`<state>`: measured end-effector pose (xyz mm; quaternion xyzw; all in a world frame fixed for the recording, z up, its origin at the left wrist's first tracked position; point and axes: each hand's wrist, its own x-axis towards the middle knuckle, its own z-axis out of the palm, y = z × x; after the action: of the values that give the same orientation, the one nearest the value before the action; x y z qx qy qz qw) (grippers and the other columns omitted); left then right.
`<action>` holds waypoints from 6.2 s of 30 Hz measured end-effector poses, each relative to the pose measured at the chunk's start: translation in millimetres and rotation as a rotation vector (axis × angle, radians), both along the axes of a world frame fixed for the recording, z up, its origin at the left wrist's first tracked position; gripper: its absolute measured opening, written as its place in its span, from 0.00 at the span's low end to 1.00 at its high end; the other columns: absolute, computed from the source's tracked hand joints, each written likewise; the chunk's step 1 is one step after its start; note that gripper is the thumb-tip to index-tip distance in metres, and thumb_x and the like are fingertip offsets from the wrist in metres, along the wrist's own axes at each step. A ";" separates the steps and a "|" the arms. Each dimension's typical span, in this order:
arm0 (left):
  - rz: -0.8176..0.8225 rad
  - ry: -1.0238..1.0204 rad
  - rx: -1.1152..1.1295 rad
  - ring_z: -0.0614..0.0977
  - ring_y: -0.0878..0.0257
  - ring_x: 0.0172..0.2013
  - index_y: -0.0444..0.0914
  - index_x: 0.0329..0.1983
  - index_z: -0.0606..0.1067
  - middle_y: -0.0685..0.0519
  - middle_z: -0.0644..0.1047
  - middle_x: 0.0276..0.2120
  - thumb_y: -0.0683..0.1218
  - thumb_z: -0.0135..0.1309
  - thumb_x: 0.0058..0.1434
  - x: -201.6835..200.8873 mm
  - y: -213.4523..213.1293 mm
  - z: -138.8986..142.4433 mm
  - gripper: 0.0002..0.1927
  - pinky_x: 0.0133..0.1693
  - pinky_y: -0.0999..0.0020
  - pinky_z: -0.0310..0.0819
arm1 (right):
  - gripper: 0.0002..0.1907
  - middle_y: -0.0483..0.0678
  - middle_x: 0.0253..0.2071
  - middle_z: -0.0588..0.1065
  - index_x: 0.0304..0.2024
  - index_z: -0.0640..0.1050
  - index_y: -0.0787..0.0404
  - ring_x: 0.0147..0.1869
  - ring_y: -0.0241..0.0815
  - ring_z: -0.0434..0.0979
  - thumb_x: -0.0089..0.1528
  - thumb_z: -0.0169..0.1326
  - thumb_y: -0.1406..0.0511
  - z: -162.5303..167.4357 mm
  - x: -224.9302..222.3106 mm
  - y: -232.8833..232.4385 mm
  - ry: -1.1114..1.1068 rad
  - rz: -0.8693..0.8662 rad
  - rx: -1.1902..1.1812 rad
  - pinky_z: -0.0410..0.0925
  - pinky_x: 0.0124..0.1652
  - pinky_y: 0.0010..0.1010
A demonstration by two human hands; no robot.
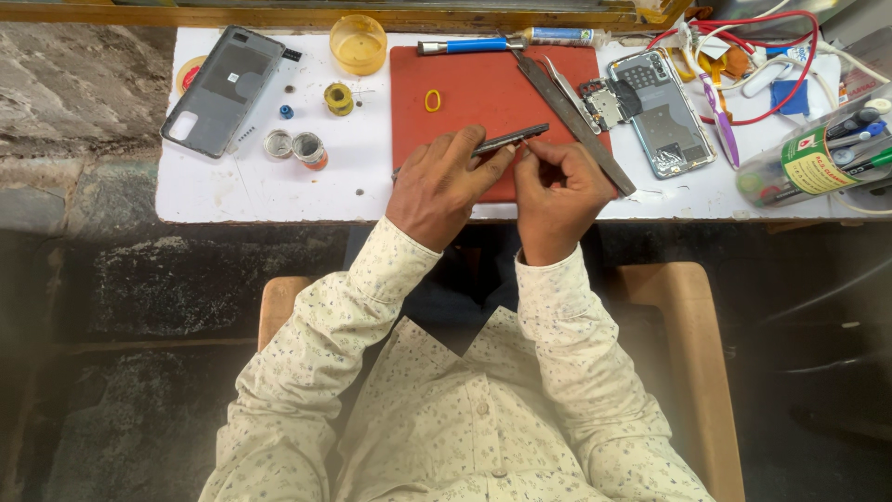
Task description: The person reassembles a disassembled smartphone by connecting internal components and placing the back cover. They then power on the device to verify functionality and continue adjusting internal parts.
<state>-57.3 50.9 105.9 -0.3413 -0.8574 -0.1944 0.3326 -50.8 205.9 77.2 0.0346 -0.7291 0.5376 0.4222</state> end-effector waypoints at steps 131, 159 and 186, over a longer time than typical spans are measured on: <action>-0.063 -0.093 0.169 0.80 0.50 0.44 0.37 0.52 0.69 0.48 0.75 0.44 0.34 0.56 0.62 -3.2 -0.9 8.5 0.16 0.45 0.56 0.75 | 0.02 0.43 0.32 0.77 0.40 0.79 0.68 0.32 0.29 0.73 0.66 0.60 0.74 -11.7 -7.2 13.3 -0.095 0.243 -0.356 0.67 0.34 0.20; 0.034 -0.377 0.316 0.85 0.52 0.41 0.37 0.47 0.80 0.47 0.83 0.40 0.45 0.62 0.62 -89.5 -10.2 -12.1 0.11 0.43 0.58 0.77 | 0.07 0.52 0.60 0.76 0.48 0.71 0.60 0.38 0.32 0.79 0.73 0.54 0.65 -35.9 -67.3 38.2 -0.115 0.606 -0.371 0.73 0.37 0.23; -0.059 -0.562 0.401 0.87 0.57 0.41 0.35 0.55 0.77 0.50 0.85 0.35 0.38 0.63 0.60 -101.9 -15.2 -14.7 0.19 0.46 0.64 0.81 | 0.05 0.59 0.57 0.78 0.47 0.73 0.62 0.37 0.33 0.78 0.71 0.55 0.68 -42.2 -70.2 45.4 -0.132 0.672 -0.529 0.72 0.35 0.23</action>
<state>-159.2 35.7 91.1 -0.2267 -0.8500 -0.4550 0.1380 -120.9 251.2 35.1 0.1264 -0.5399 0.8146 0.1704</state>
